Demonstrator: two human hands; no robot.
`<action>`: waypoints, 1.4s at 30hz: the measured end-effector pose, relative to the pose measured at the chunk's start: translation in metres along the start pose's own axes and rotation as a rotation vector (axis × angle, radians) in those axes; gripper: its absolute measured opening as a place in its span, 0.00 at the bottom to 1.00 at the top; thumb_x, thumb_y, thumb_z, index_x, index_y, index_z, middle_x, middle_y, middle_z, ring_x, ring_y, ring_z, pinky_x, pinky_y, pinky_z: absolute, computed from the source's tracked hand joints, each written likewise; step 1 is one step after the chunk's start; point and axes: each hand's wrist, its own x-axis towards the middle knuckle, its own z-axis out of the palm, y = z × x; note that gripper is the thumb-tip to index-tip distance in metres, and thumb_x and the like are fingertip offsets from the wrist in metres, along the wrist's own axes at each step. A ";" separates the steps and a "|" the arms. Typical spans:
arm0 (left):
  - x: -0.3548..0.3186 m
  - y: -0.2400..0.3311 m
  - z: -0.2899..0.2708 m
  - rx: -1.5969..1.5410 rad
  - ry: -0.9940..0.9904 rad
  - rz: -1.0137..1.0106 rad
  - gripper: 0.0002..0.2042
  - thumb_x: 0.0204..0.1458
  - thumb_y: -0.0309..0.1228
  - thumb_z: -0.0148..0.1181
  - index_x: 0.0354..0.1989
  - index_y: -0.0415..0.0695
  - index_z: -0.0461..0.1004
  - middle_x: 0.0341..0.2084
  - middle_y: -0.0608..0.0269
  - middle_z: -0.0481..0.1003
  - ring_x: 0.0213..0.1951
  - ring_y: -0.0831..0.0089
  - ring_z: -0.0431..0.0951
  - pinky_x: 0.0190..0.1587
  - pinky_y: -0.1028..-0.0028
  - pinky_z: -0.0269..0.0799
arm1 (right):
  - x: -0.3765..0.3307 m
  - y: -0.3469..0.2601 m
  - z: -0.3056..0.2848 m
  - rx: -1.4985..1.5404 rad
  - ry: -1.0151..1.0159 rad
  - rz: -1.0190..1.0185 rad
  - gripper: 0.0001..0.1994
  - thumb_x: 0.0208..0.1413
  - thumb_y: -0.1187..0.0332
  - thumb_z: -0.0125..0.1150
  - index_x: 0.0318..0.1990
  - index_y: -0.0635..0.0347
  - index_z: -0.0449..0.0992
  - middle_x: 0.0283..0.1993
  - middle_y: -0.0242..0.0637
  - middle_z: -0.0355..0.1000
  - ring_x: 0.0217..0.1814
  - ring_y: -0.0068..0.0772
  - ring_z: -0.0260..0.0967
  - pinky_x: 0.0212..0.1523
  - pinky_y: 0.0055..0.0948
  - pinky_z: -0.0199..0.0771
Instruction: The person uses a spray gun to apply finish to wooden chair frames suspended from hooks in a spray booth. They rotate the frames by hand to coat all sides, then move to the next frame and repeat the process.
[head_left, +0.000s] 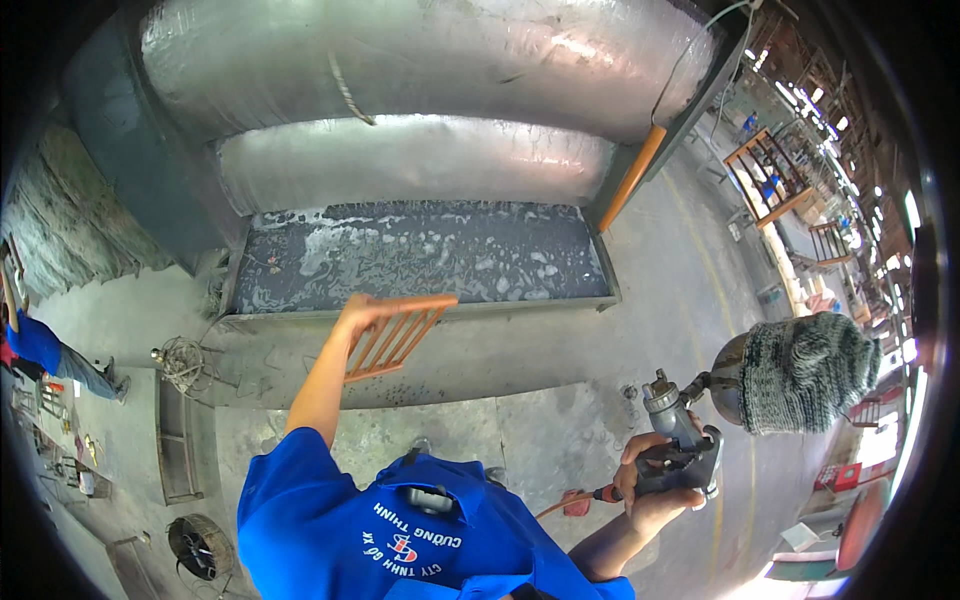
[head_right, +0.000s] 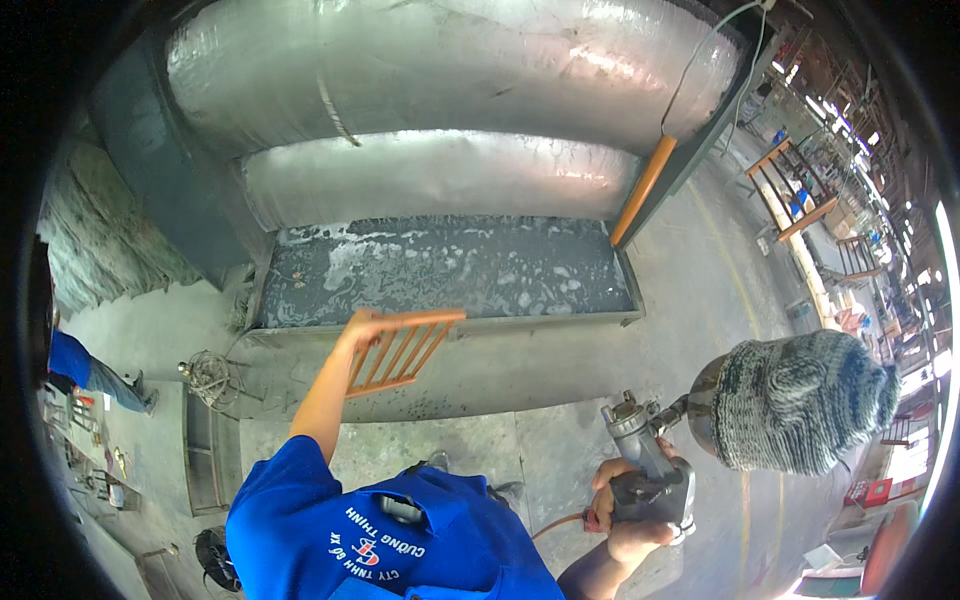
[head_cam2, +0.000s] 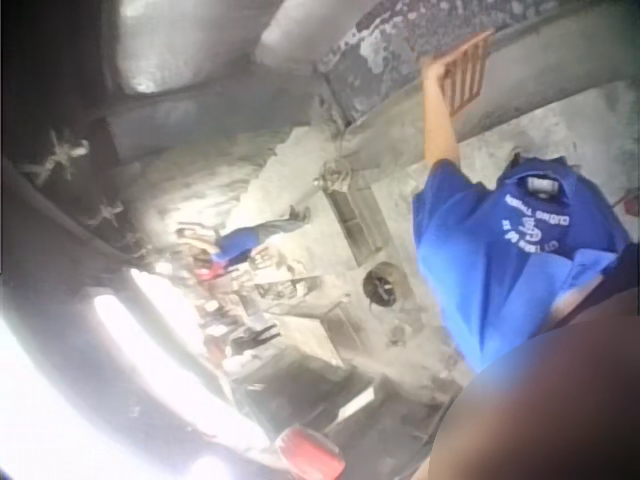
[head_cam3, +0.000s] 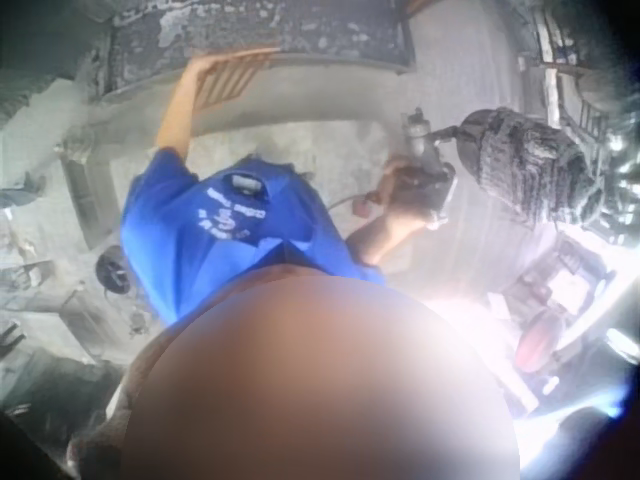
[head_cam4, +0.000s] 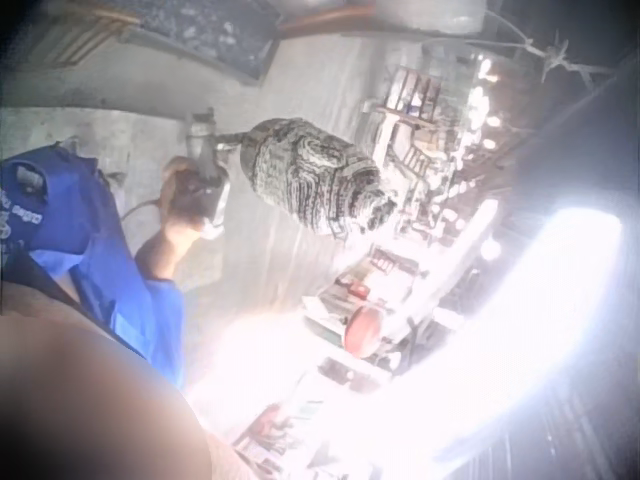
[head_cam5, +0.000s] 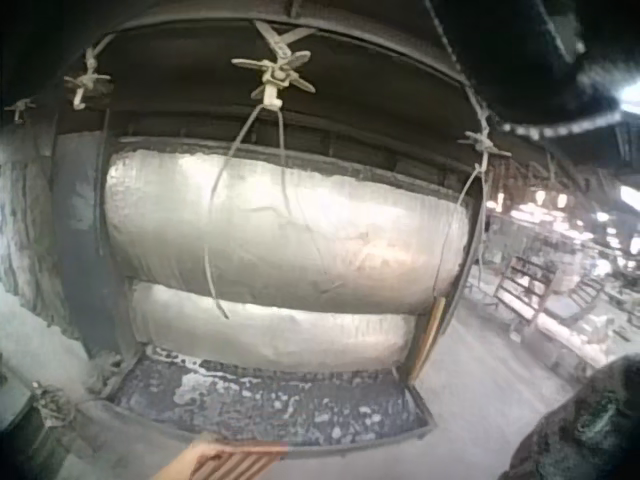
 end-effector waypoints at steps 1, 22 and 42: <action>-0.014 -0.031 -0.002 0.061 -0.042 0.030 0.19 0.38 0.38 0.83 0.33 0.38 0.81 0.22 0.61 0.78 0.21 0.74 0.75 0.19 0.69 0.65 | 0.003 0.007 -0.005 0.015 -0.023 0.017 0.64 0.53 0.16 0.32 0.65 0.85 0.49 0.19 0.41 0.70 0.06 0.17 0.50 0.08 0.19 0.49; -0.188 0.060 0.057 -0.193 -0.582 0.025 0.16 0.55 0.32 0.74 0.45 0.38 0.76 0.25 0.65 0.77 0.24 0.75 0.81 0.23 0.76 0.74 | 0.025 0.083 -0.010 0.381 0.016 0.109 0.42 0.66 0.33 0.49 0.64 0.71 0.61 0.49 0.53 0.70 0.12 0.18 0.51 0.13 0.20 0.49; -0.247 0.015 0.133 0.264 -0.820 1.091 0.14 0.43 0.35 0.74 0.31 0.41 0.77 0.26 0.56 0.75 0.30 0.50 0.78 0.33 0.58 0.72 | 0.034 0.062 0.024 0.174 0.380 0.157 0.26 0.60 0.73 0.68 0.63 0.71 0.66 0.57 0.50 0.71 0.54 0.48 0.79 0.45 0.47 0.91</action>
